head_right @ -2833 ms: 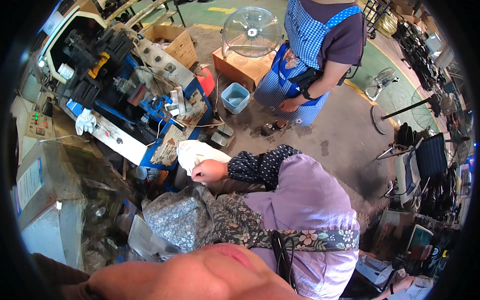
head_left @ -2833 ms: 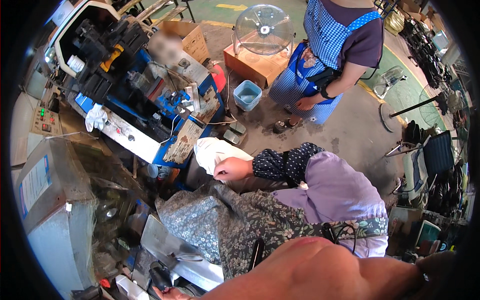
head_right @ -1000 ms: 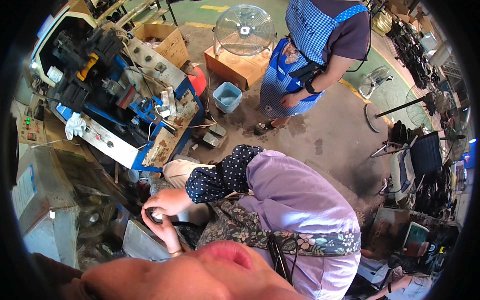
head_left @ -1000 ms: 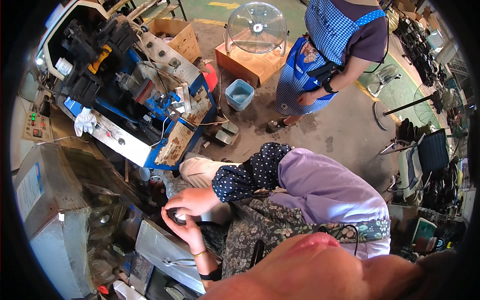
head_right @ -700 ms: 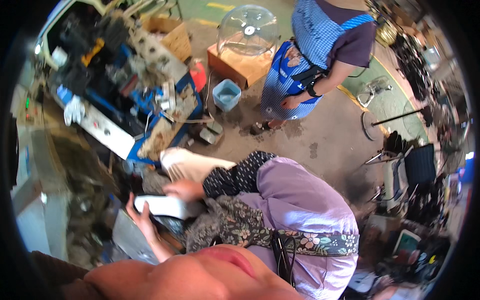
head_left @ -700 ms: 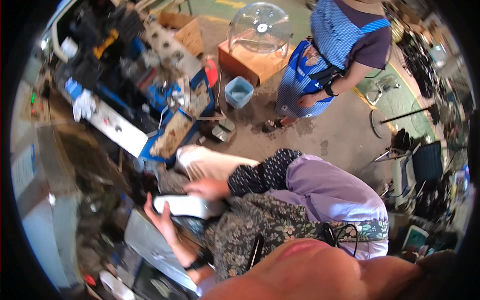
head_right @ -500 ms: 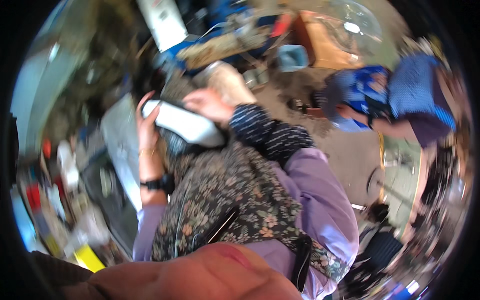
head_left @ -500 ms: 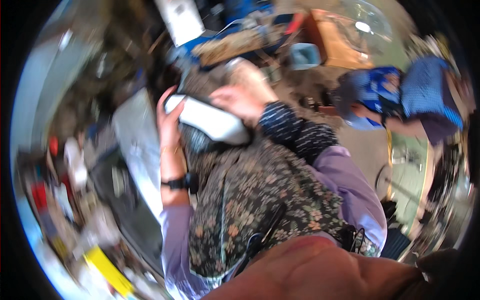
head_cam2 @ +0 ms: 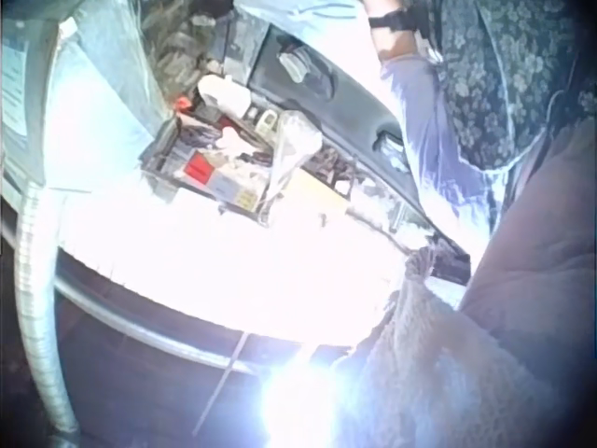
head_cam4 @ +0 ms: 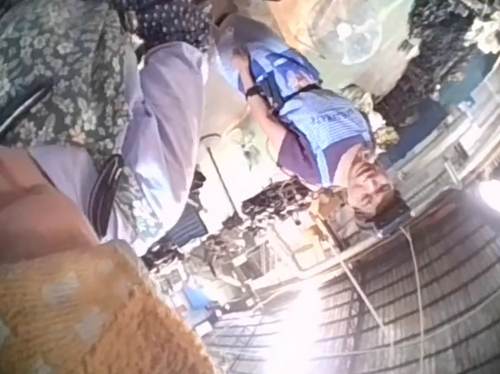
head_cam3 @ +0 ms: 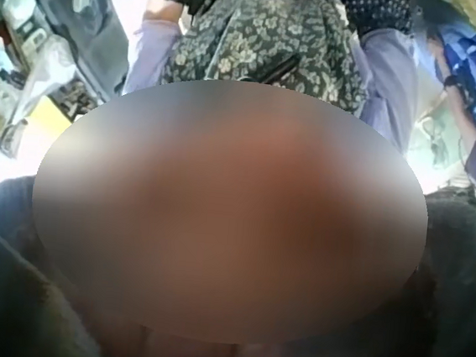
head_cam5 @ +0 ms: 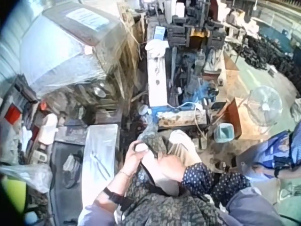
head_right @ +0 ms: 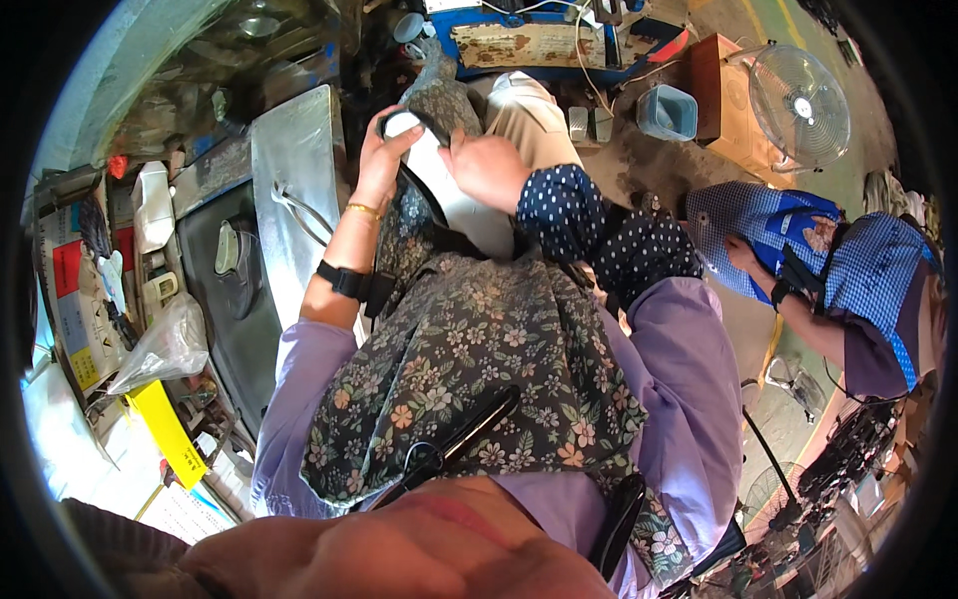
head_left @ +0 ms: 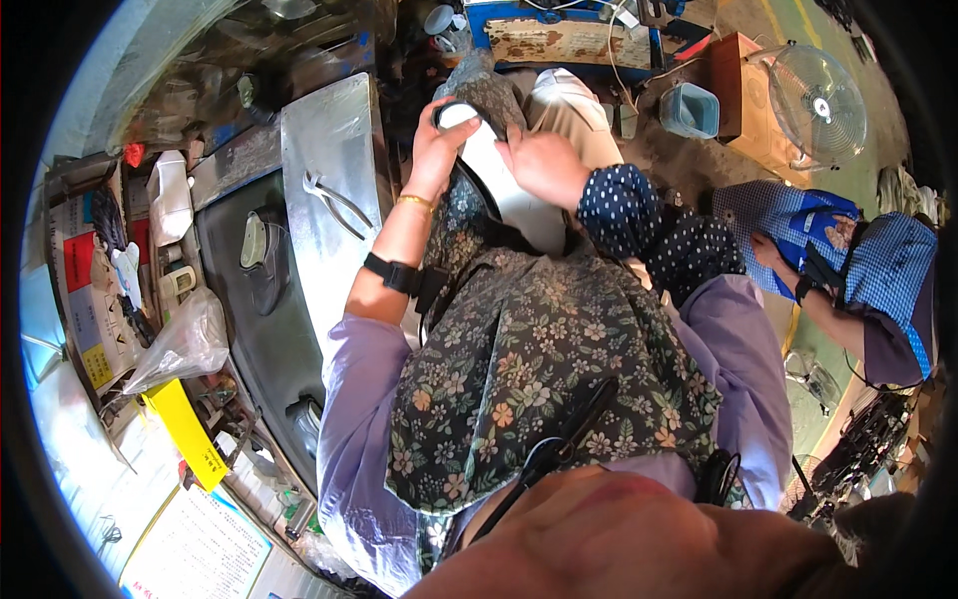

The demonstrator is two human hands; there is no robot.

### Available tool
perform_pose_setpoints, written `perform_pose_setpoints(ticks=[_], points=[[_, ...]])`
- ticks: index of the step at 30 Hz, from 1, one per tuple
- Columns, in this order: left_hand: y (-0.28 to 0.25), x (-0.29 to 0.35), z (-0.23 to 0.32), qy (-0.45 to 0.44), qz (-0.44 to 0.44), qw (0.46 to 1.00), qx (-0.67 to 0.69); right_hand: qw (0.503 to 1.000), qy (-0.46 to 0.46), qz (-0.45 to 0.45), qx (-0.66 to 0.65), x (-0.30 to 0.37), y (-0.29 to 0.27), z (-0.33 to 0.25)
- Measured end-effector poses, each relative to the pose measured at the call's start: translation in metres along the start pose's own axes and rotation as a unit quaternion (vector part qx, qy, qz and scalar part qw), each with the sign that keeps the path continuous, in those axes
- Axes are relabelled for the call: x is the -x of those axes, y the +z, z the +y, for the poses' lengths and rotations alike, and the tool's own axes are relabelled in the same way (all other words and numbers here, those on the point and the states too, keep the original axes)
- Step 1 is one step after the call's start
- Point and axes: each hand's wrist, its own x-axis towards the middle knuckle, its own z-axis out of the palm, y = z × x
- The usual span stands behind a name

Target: Operating a shoe-lasting machine to shape and attach shoe uppers to lasts.

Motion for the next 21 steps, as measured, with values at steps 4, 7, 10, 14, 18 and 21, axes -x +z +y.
perform_pose_setpoints(ticks=[4, 7, 10, 14, 18, 21], points=[[-0.001, -0.01, -0.004, -0.016, -0.003, 0.998, -0.064, 0.971, 0.035, -0.065, -0.229, 0.01, 0.035, 0.052], [-0.01, -0.016, -0.001, 0.001, 0.01, 0.992, -0.126, 0.868, 0.097, -0.077, -0.48, 0.041, 0.034, 0.036], [0.0, -0.025, 0.011, -0.021, -0.054, 0.994, 0.095, 0.86, 0.133, -0.018, -0.492, 0.044, 0.022, 0.021], [-0.016, -0.01, -0.025, 0.011, 0.252, 0.967, -0.033, 0.864, 0.101, -0.012, -0.493, 0.004, 0.026, -0.013], [0.011, 0.007, 0.012, -0.016, 0.175, 0.729, -0.661, 0.949, 0.098, 0.046, -0.297, 0.006, 0.032, -0.025], [-0.021, 0.009, 0.021, -0.006, 0.104, 0.822, -0.559, 0.951, 0.059, 0.084, -0.291, 0.002, 0.033, -0.039]])
